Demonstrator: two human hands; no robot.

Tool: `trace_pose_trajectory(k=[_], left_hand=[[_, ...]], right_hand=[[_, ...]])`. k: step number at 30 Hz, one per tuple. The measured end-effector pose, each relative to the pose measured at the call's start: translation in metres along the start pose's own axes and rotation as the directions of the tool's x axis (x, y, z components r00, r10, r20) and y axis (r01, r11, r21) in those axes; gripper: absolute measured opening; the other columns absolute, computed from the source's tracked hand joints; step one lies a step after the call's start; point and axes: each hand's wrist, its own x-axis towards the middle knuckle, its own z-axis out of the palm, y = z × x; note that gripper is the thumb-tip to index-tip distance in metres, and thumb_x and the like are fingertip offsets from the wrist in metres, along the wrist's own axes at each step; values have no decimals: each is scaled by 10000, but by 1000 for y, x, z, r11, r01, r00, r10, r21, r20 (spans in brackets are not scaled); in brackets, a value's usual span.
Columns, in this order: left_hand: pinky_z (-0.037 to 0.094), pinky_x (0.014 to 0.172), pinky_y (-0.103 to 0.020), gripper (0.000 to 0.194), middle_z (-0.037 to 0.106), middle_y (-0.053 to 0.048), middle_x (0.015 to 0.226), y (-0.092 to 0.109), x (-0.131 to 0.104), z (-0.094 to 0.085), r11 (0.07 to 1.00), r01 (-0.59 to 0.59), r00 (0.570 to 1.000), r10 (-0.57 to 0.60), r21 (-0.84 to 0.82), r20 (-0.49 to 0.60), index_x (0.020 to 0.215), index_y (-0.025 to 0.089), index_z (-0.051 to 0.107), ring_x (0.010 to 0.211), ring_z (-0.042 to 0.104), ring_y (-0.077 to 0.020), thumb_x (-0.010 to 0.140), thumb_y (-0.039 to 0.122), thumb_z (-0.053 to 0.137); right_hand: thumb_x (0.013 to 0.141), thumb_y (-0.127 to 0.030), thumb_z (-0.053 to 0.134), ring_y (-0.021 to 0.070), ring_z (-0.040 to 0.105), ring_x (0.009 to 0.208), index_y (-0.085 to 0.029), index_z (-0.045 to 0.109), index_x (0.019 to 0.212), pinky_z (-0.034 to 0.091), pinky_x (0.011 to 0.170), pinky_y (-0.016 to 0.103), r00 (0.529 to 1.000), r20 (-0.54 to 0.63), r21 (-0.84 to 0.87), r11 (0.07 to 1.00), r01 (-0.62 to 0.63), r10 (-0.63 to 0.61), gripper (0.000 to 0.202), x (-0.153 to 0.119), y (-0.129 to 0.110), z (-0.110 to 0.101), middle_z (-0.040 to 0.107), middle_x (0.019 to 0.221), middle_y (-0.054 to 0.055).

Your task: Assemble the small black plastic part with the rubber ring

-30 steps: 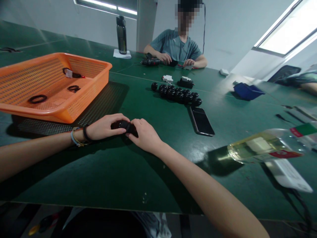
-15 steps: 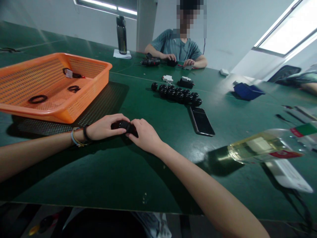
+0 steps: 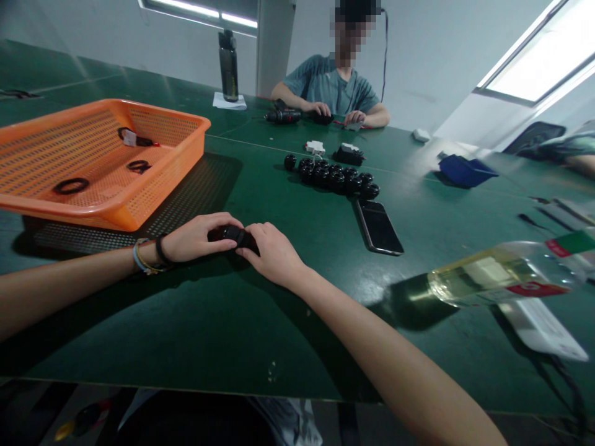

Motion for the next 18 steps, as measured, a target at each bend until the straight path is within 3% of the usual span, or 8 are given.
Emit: trace_pose_trajectory(k=[18], left_hand=[[426,757,-273,337,598,-60,940,2,-1,-1,1000,19,1000,-19,-7,-1,969,127,558,842,552,-172,764,386,487]], right_hand=[[799,-282,525,161,489,782,-129,538,944,406,684,297,1000,8,16,1000,3,-3,211,0,0,0,562,830,64]])
